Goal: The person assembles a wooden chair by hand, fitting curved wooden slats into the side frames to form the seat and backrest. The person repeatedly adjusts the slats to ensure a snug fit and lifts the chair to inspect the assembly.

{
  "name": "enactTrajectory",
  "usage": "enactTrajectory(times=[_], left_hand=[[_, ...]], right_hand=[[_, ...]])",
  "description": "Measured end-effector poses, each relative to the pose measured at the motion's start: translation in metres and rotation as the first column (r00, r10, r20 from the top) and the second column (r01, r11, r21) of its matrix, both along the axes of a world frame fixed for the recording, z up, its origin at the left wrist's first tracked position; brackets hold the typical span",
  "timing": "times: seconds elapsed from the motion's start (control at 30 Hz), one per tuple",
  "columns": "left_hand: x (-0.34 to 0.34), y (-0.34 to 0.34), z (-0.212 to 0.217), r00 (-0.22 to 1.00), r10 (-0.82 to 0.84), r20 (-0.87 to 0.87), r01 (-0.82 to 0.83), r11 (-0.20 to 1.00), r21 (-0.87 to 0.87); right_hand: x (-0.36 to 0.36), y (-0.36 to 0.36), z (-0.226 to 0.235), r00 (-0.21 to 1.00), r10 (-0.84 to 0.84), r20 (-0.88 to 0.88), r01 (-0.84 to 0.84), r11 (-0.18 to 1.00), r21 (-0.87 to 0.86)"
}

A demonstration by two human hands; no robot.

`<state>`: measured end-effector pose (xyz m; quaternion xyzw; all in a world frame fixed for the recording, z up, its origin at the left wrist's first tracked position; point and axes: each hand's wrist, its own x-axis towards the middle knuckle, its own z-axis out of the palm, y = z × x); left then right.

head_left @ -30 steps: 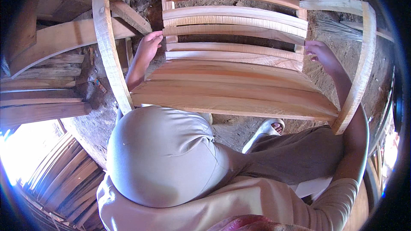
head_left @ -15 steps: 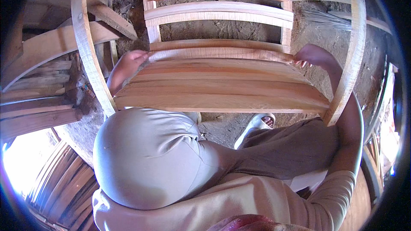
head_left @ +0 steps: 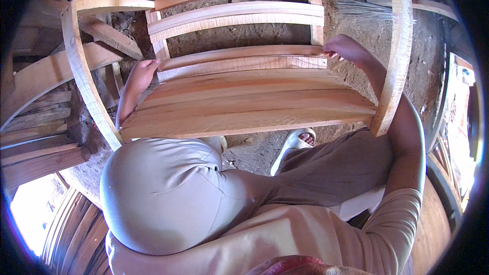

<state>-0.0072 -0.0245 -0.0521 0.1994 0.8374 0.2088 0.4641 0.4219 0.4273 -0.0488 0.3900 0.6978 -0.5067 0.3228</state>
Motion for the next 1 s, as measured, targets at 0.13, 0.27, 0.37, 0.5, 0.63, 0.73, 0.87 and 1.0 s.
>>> enactTrajectory(times=[0.13,0.27,0.37,0.5,0.63,0.73,0.87,1.0], left_hand=[[0.011,0.003,0.012,0.991,0.112,-0.078,-0.108,0.993,0.053],[0.012,0.007,0.021,0.968,0.203,-0.146,-0.18,0.971,0.154],[0.007,0.003,0.025,0.965,0.193,-0.177,-0.158,0.968,0.194],[0.009,-0.006,0.039,0.991,0.086,-0.107,-0.086,0.996,0.008],[0.033,0.01,0.058,0.996,-0.086,-0.024,0.084,0.995,-0.061],[-0.002,0.002,0.029,0.992,-0.088,-0.093,0.068,0.976,-0.205],[-0.025,-0.009,-0.009,0.938,0.12,-0.326,-0.053,0.977,0.205],[-0.017,0.022,-0.001,0.907,0.383,0.177,-0.417,0.875,0.245]], right_hand=[[0.001,-0.003,-0.001,0.994,-0.093,-0.064,0.094,0.996,0.003],[0.003,0.001,0.0,0.985,-0.107,-0.132,0.112,0.993,0.031],[0.001,0.004,0.005,0.988,-0.071,-0.134,0.077,0.996,0.038],[-0.009,0.008,0.03,0.998,0.034,0.055,-0.03,0.997,-0.066],[-0.01,0.0,0.022,0.983,0.122,0.136,-0.113,0.991,-0.068],[0.001,0.008,0.012,0.99,0.074,0.116,-0.075,0.997,-0.003],[-0.007,0.014,-0.005,0.976,-0.118,-0.185,0.131,0.989,0.061],[-0.018,0.0,0.009,0.94,-0.25,-0.233,0.246,0.968,-0.047]])
